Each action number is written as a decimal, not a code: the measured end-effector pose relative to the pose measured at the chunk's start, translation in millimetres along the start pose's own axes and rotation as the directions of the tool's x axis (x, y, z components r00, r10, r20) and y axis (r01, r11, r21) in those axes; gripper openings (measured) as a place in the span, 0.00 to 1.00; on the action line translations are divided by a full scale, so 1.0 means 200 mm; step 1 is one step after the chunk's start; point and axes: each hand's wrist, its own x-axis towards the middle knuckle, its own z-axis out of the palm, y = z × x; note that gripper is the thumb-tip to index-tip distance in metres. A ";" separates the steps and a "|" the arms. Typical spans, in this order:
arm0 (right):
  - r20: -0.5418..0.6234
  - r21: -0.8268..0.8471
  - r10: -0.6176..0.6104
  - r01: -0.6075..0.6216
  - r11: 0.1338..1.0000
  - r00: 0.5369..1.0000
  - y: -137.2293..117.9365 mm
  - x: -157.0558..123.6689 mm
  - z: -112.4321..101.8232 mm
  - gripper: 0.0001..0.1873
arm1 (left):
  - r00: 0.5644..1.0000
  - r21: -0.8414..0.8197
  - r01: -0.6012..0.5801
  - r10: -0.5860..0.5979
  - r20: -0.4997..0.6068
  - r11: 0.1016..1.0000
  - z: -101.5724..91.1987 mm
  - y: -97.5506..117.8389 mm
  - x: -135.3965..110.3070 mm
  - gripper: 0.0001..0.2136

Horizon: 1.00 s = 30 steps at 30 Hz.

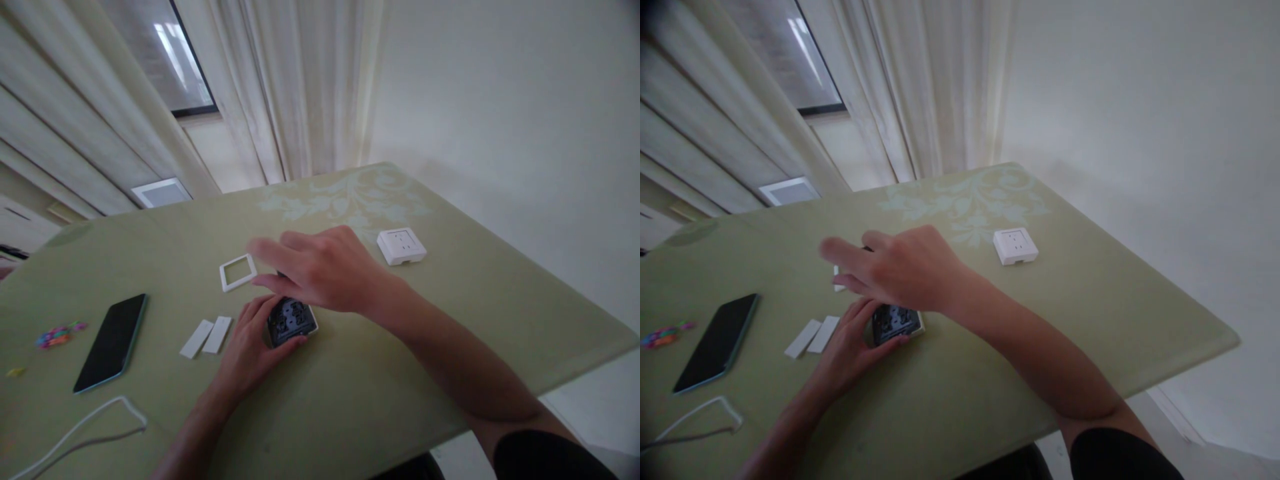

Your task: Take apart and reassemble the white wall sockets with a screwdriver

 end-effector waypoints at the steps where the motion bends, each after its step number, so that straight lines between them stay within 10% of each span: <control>1: 0.004 -0.005 0.015 -0.015 1.000 1.000 0.00 0.00 0.00 0.23 | 1.000 0.007 0.005 -0.005 0.003 1.000 0.00 0.00 0.00 0.28; 6: -0.006 0.168 -0.103 0.102 0.981 0.995 0.02 0.01 0.02 0.25 | 1.000 0.000 0.000 0.000 0.026 1.000 0.00 0.00 0.00 0.28; 30: -0.018 -0.026 -0.061 0.061 0.998 0.998 0.07 0.02 0.05 0.23 | 1.000 0.008 -0.010 0.010 0.013 1.000 0.01 0.00 0.00 0.29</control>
